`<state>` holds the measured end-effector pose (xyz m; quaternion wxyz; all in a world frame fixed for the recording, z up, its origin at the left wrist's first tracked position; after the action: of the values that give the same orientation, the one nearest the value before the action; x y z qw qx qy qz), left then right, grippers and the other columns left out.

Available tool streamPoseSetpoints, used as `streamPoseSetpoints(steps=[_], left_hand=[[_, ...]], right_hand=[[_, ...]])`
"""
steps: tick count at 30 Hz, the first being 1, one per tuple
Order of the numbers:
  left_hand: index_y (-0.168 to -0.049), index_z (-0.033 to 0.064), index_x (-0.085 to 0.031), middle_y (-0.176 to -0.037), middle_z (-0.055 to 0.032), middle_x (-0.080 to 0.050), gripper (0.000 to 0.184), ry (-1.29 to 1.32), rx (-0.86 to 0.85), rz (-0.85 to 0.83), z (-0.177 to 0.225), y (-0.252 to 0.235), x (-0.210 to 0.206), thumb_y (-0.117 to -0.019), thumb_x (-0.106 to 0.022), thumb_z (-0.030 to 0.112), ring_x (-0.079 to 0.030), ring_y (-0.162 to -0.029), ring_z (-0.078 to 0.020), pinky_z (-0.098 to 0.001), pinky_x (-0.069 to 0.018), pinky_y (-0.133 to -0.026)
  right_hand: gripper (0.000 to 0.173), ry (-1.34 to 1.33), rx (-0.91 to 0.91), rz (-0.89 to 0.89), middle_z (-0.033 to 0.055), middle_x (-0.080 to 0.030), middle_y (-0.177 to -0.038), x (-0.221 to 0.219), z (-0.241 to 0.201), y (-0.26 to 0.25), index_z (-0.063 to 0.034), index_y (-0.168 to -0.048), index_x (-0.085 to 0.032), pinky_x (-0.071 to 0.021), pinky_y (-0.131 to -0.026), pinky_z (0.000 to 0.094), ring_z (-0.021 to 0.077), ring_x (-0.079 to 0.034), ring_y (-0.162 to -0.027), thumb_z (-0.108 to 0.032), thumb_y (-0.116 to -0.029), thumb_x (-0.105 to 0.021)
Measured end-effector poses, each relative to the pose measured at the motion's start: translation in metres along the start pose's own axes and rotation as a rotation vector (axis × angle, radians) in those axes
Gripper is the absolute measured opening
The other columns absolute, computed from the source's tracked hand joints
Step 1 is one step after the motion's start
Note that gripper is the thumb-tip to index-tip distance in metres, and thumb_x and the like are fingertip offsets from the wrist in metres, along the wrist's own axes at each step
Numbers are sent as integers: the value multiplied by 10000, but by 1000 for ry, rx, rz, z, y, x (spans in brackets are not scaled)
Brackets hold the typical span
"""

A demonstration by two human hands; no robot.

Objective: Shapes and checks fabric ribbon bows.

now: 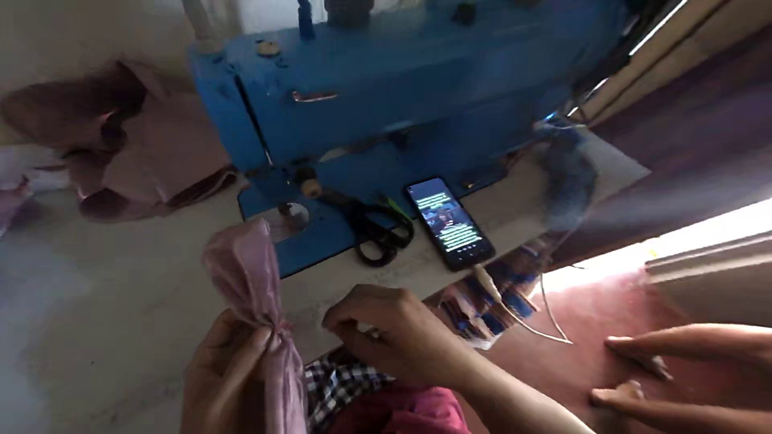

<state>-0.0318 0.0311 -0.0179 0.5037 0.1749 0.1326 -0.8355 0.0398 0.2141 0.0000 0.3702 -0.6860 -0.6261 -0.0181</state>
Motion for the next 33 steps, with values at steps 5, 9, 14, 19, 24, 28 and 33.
streamPoseSetpoints(steps=[5, 9, 14, 19, 24, 28, 33], left_hand=[[-1080, 101, -686, -938, -12, -764, 154, 70, 14, 46, -1, 0, -5, -984, -581, 43, -732, -788, -55, -201, -614, -680], [-1068, 61, -670, -925, -48, -750, 124, 132, 43, 78, 0, 0, -4, -979, -590, 27, -733, -791, -83, -221, -619, -697], [-1080, 40, -675, -933, -77, -750, 126, 175, 45, 57, -1, 0, -3, -961, -635, 41, -735, -792, -99, -237, -623, -701], [-1101, 52, -678, -957, -61, -755, 178, 152, 16, 79, -4, 1, -2, -927, -714, 71, -740, -818, -98, -245, -626, -719], [-1070, 42, -672, -927, -76, -747, 131, 165, -22, 120, 0, 4, 0, -944, -689, 71, -738, -773, -107, -249, -629, -674], [-1084, 46, -650, -935, -74, -743, 153, 139, -68, 154, 4, 4, 3, -937, -686, 61, -735, -795, -108, -249, -625, -694], [-1220, 64, -577, -1073, -22, -732, 228, -45, -66, 33, -9, 5, -9, -995, -609, 69, -747, -905, -144, -313, -645, -795]], right_hand=[[184, 4, -75, 57, 56, -744, -1001, 8, 11, 1, -13, -1065, -738, -552, -863, 174, 27, -682, -922, -113, -1003, -597], [237, -88, -138, -19, 47, -736, -1041, -4, 18, 2, -23, -1137, -721, -550, -835, 162, 16, -673, -923, -194, -1012, -615], [272, -293, -177, -45, 34, -735, -1091, -26, 15, -5, -11, -1187, -698, -555, -821, 172, 10, -673, -929, -205, -1014, -620], [134, -310, -159, 74, -3, -713, -890, -38, 8, -10, -15, -1011, -719, -524, -756, 119, -38, -637, -806, -123, -970, -652], [126, -155, -120, 45, 21, -689, -844, -31, 9, -3, -34, -935, -721, -500, -742, 122, -1, -618, -788, -129, -964, -645], [105, -168, -87, 106, -25, -702, -907, -6, 14, 6, -63, -953, -709, -532, -813, 129, -35, -641, -872, -146, -979, -649], [86, -253, 101, 257, -23, -727, -1048, 11, -3, -3, -96, -1050, -682, -567, -932, 211, 31, -675, -1042, -152, -1025, -622]])
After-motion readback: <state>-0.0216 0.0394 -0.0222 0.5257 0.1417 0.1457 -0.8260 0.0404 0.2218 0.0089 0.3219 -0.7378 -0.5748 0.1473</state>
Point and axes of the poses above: each hand's wrist, its own y-axis away from the middle knuckle, its own x-axis out of the back of the hand, z = x × y, the point moved 4 cm from there along -y, towards the middle knuckle
